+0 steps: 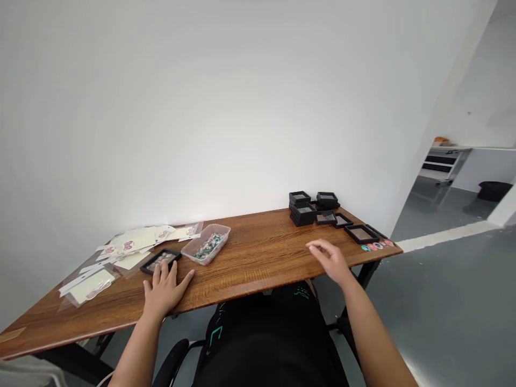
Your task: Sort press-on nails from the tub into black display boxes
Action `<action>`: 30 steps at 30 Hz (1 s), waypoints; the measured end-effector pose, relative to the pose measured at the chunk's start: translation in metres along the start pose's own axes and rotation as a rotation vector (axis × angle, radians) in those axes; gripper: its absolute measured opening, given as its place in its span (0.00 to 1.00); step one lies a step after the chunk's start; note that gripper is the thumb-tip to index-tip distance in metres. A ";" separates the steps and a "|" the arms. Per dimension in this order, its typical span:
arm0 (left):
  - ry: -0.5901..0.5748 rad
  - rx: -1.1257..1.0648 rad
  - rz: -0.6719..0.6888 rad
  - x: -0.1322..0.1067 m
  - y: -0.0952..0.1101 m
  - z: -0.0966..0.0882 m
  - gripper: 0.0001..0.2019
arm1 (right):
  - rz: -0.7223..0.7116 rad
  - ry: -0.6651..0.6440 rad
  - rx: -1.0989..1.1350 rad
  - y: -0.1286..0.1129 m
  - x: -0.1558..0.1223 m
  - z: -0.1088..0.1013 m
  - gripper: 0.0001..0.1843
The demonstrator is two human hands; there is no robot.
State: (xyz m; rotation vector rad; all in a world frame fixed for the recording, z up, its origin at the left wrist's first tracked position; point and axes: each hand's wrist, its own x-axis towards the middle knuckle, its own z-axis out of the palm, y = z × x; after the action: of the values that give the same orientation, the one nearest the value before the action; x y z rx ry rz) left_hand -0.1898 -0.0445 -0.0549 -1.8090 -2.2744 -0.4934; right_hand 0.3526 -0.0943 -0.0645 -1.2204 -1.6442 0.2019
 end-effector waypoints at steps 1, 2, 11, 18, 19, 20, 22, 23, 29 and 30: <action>-0.013 -0.005 0.000 0.005 -0.002 -0.001 0.27 | 0.019 0.052 -0.021 0.008 0.005 -0.013 0.20; -0.025 -0.010 0.004 0.011 -0.003 -0.003 0.26 | 0.039 0.104 -0.045 0.017 0.010 -0.024 0.20; -0.070 -0.002 0.057 0.057 -0.003 -0.016 0.25 | 0.229 0.444 -0.337 0.072 0.033 -0.052 0.19; -0.071 -0.013 0.042 0.066 -0.003 -0.015 0.25 | 0.329 0.392 -0.492 0.089 0.041 -0.034 0.23; -0.071 -0.014 0.045 0.069 -0.002 -0.014 0.25 | 0.348 0.365 -0.495 0.091 0.041 -0.032 0.24; -0.071 -0.016 0.047 0.073 -0.001 -0.014 0.25 | 0.370 0.339 -0.497 0.093 0.042 -0.030 0.23; -0.073 -0.020 0.053 0.080 0.002 -0.013 0.24 | 0.417 0.293 -0.503 0.096 0.045 -0.027 0.23; -0.074 -0.022 0.055 0.083 0.003 -0.012 0.24 | 0.439 0.271 -0.508 0.098 0.046 -0.027 0.23; -0.073 -0.059 0.048 0.099 0.007 -0.007 0.23 | 0.476 0.115 -0.536 0.101 0.062 -0.026 0.21; -0.071 -0.066 0.045 0.101 0.008 -0.007 0.23 | 0.467 0.088 -0.537 0.100 0.065 -0.025 0.21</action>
State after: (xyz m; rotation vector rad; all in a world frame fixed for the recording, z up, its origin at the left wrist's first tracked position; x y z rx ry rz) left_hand -0.2063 0.0456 -0.0119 -1.9340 -2.2829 -0.5097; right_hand 0.4366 -0.0071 -0.0765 -1.9885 -1.3528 -0.0139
